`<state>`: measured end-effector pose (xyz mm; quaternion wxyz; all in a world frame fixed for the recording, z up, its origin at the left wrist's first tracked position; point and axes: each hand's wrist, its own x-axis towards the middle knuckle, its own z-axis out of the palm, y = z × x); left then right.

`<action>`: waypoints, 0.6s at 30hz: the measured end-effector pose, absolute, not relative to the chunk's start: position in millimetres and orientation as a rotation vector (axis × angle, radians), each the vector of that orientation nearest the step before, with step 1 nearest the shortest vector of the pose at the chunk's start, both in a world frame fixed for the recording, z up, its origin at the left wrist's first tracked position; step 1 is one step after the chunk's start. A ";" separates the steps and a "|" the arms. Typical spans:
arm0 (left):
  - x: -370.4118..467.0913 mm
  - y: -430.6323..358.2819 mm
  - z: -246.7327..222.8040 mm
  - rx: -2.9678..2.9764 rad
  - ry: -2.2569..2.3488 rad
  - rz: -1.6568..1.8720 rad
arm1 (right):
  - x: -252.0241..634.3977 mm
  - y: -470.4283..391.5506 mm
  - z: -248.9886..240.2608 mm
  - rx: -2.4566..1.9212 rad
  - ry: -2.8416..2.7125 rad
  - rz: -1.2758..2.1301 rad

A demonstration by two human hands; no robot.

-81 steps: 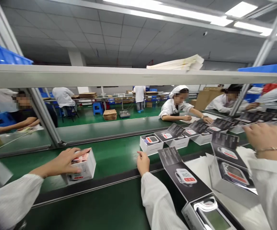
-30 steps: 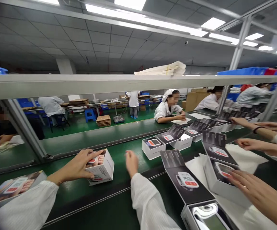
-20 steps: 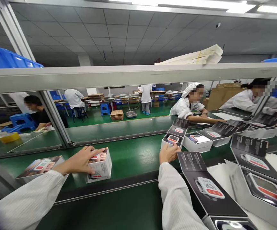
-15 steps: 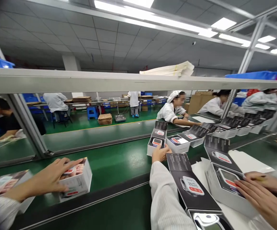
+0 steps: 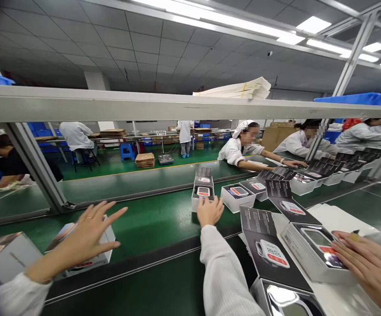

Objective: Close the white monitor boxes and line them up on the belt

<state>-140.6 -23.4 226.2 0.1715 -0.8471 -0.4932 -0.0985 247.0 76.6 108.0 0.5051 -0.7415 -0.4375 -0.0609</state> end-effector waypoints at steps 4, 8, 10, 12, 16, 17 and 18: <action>-63.4 -22.6 207.3 -2.584 -1.371 -0.422 | 185.3 50.2 113.0 -1.744 -1.221 -0.107; -23.6 -7.4 171.0 -2.737 -1.656 -0.573 | 164.5 25.7 111.5 -1.689 -1.253 -0.022; -14.0 -4.9 153.3 -2.808 -1.778 -0.712 | 182.9 25.0 108.8 -1.705 -1.082 0.061; -5.9 -7.2 140.9 -2.893 -1.830 -0.816 | 211.7 36.7 105.3 -1.764 -0.754 0.176; 8.9 -12.4 134.4 -3.080 -1.893 -0.785 | 246.8 82.0 97.1 -1.475 -0.658 0.857; 10.1 -12.7 135.2 -3.097 -1.914 -0.770 | 246.5 91.1 95.2 -1.378 -0.668 0.990; 9.1 -13.1 136.3 -3.093 -1.931 -0.751 | 243.3 97.4 93.3 -1.305 -0.681 1.067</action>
